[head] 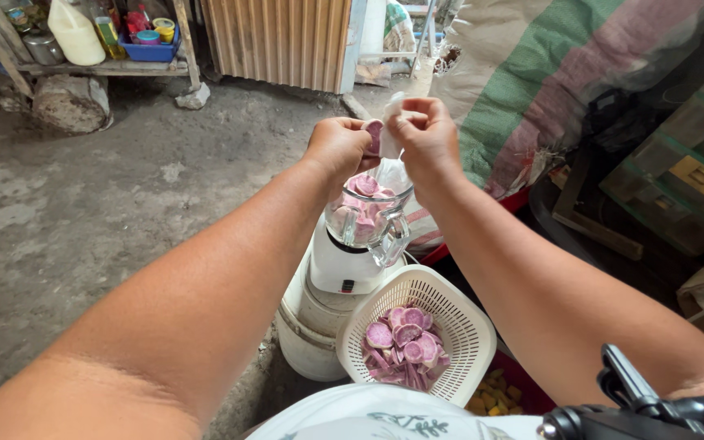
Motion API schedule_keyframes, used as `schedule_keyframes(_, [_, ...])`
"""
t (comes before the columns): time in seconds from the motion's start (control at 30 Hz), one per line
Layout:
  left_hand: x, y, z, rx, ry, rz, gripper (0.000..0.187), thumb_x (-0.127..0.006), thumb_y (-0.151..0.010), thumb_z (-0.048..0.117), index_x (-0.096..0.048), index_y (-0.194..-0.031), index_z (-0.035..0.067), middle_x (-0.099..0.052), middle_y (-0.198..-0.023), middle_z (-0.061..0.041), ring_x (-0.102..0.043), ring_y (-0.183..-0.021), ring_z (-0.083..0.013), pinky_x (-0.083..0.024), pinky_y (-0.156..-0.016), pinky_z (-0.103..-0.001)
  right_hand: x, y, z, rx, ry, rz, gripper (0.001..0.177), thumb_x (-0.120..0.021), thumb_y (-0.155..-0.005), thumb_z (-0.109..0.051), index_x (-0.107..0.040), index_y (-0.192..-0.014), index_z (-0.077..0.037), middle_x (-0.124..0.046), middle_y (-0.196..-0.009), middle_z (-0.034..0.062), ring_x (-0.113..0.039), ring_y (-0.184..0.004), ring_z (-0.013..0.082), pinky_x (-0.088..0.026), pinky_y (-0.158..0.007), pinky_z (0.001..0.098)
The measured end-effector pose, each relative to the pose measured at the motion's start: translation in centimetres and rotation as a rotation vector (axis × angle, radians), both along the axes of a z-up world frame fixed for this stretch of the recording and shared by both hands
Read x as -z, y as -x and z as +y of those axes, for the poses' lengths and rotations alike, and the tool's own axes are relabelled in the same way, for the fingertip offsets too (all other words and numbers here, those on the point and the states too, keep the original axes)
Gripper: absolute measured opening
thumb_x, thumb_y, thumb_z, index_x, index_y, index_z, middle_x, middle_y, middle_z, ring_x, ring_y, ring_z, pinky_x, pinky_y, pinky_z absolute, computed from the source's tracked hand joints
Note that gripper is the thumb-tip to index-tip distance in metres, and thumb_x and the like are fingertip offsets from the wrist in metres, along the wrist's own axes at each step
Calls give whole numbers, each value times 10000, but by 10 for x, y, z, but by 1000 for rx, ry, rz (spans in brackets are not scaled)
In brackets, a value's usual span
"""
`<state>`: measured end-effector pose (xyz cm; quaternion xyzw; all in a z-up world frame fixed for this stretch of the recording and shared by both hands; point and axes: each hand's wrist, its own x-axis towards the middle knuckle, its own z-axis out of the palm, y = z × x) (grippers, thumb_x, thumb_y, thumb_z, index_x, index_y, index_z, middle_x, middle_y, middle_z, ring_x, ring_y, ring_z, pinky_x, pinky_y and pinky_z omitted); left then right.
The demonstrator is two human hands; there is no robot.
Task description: The person peels the skin off sliced purple yam pieces by hand and places them into a blender jar. The person handles the slices one at a time, removing the outer layer and dropping the peeled pieces into the jar.
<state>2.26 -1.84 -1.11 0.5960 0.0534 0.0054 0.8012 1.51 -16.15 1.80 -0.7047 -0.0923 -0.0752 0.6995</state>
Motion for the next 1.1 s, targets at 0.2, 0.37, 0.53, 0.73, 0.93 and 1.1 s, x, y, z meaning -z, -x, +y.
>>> schedule_keyframes(0.2, [3, 5, 7, 138, 9, -78, 57, -668, -900, -6, -707, -934, -29, -738, -938, -115, -751, -840, -185, -677, -774, -305, 14, 19, 9, 146, 700, -493, 123, -770, -927, -144, -750, -1043, -107, -621, -982, 89, -623, -787, 187, -530, -702, 314])
schedule_keyframes(0.37, [-2, 9, 6, 133, 10, -39, 68, -631, -914, -12, -693, -935, -30, -723, -939, -128, -747, -843, -203, -683, -777, -329, 21, 13, 9, 154, 613, -493, 103, -756, -935, -169, -737, -1018, -111, -614, -1007, 91, -644, -857, 200, -547, -735, 328])
schedule_keyframes(0.53, [-6, 17, 3, 124, 13, -45, 122, -597, -901, -27, -698, -967, -38, -732, -961, -139, -760, -853, -217, -692, -775, -335, 24, 12, 8, 212, 636, -524, 104, -754, -943, -159, -718, -1015, -93, -621, -984, 108, -633, -891, 231, -527, -766, 352])
schedule_keyframes(0.73, [-11, 25, 0, 50, 13, -16, 189, -588, -895, -35, -715, -1035, -18, -741, -994, -147, -757, -870, -215, -679, -758, -325, 19, 10, 9, 188, 476, -225, 125, -652, -998, -185, -622, -1038, -70, -617, -1008, 65, -650, -852, 151, -567, -725, 299])
schedule_keyframes(0.93, [-11, 26, 2, 37, 143, -34, 238, -563, -926, -4, -688, -1128, -27, -740, -1027, -166, -760, -888, -228, -683, -786, -322, 5, 3, -5, 103, -27, 48, 161, -564, -997, -177, -586, -1155, -157, -632, -987, 49, -592, -753, 117, -519, -605, 274])
schedule_keyframes(1.1, [-7, 25, 8, 120, 198, -60, 409, -596, -952, 28, -535, -1353, -28, -698, -1117, -174, -755, -931, -229, -673, -840, -329, 2, 1, -5, -37, 35, 60, 237, -645, -985, -246, -677, -1206, -165, -706, -1032, -4, -630, -808, 78, -493, -616, 239])
